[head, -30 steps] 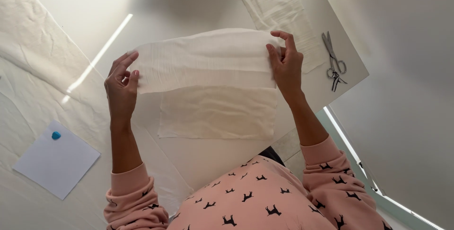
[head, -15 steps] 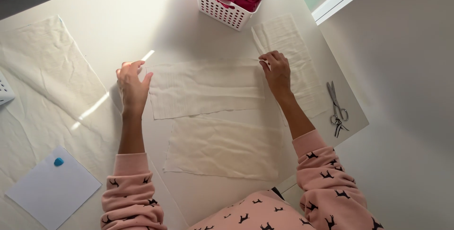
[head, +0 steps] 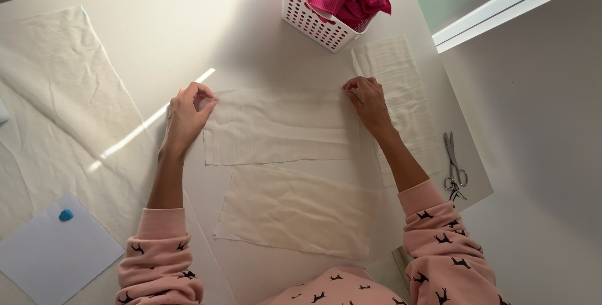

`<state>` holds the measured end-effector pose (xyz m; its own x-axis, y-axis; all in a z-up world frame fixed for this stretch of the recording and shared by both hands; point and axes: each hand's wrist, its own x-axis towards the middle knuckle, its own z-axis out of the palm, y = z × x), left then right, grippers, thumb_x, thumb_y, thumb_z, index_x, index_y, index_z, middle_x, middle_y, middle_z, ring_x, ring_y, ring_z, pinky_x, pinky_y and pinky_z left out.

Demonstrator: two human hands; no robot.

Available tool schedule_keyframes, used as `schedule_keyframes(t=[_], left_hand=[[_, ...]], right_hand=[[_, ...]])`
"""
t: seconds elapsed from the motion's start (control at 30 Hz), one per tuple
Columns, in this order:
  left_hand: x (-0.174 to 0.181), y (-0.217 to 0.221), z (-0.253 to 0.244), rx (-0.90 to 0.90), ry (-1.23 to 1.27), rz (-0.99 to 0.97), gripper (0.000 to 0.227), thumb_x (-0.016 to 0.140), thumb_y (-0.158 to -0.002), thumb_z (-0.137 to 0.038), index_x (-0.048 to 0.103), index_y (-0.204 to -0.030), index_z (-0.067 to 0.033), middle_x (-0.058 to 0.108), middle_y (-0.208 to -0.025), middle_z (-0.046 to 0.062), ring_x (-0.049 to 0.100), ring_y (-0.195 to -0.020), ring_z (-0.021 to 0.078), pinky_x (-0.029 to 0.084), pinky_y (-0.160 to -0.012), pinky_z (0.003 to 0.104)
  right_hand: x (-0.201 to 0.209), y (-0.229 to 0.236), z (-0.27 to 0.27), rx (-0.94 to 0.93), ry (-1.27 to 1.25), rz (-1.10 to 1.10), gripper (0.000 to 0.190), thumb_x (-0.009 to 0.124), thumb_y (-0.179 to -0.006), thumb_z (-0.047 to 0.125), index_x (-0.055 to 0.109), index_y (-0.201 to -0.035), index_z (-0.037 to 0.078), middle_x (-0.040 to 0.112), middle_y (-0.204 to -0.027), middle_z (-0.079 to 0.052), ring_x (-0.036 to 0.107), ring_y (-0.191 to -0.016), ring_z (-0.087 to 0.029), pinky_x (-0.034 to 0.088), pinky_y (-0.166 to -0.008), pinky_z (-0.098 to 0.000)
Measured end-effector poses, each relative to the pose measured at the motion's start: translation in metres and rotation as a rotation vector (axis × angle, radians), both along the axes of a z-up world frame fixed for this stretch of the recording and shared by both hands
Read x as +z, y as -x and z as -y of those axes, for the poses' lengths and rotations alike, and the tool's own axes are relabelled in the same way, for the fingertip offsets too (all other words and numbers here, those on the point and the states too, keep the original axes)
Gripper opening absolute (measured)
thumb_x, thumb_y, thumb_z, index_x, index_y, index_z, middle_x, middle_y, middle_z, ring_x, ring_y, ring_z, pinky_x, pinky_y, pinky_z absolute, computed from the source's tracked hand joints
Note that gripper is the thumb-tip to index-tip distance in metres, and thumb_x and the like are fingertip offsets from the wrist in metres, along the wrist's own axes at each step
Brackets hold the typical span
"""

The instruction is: The person cuts a large piece of white fabric on a table using scissors, then folds and aligns the cut pieces. They move the fabric to another table and continue folding and arranging it, occasionally picking up a basket of pink fabric.

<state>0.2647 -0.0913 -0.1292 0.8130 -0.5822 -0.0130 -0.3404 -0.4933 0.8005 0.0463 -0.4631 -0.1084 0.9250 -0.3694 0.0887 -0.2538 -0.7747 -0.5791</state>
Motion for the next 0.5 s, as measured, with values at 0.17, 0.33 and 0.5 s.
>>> schedule_keyframes(t=[0.17,0.33,0.5], left_hand=[[-0.003,-0.004,0.004,-0.016,0.040,0.052,0.033,0.080,-0.091,-0.018,0.068,-0.121,-0.0145,0.071,-0.096,0.013,0.063,-0.091,0.0313,0.050,-0.084,0.043],[-0.005,-0.010,0.000,0.011,0.088,0.087,0.009,0.078,-0.093,-0.012,0.077,-0.100,-0.0177,0.071,-0.089,0.006,0.061,-0.082,0.0204,0.052,-0.073,0.031],[0.000,-0.009,0.005,-0.045,0.127,0.136,0.034,0.078,-0.089,-0.005,0.069,-0.121,-0.0114,0.071,-0.095,0.014,0.065,-0.087,0.0276,0.056,-0.076,0.038]], right_hand=[[-0.010,-0.008,0.007,0.017,0.020,-0.068,0.020,0.071,-0.097,0.009,0.067,-0.115,0.017,0.066,-0.098,-0.004,0.063,-0.106,-0.029,0.047,-0.099,-0.0495],[-0.004,-0.012,-0.001,0.003,0.031,-0.054,0.007,0.073,-0.096,0.006,0.071,-0.101,0.011,0.062,-0.103,-0.010,0.062,-0.107,-0.034,0.048,-0.099,-0.0532],[0.003,-0.058,-0.048,0.213,-0.038,0.027,0.035,0.070,-0.096,0.007,0.064,-0.128,0.020,0.066,-0.121,-0.002,0.060,-0.121,-0.028,0.045,-0.103,-0.0470]])
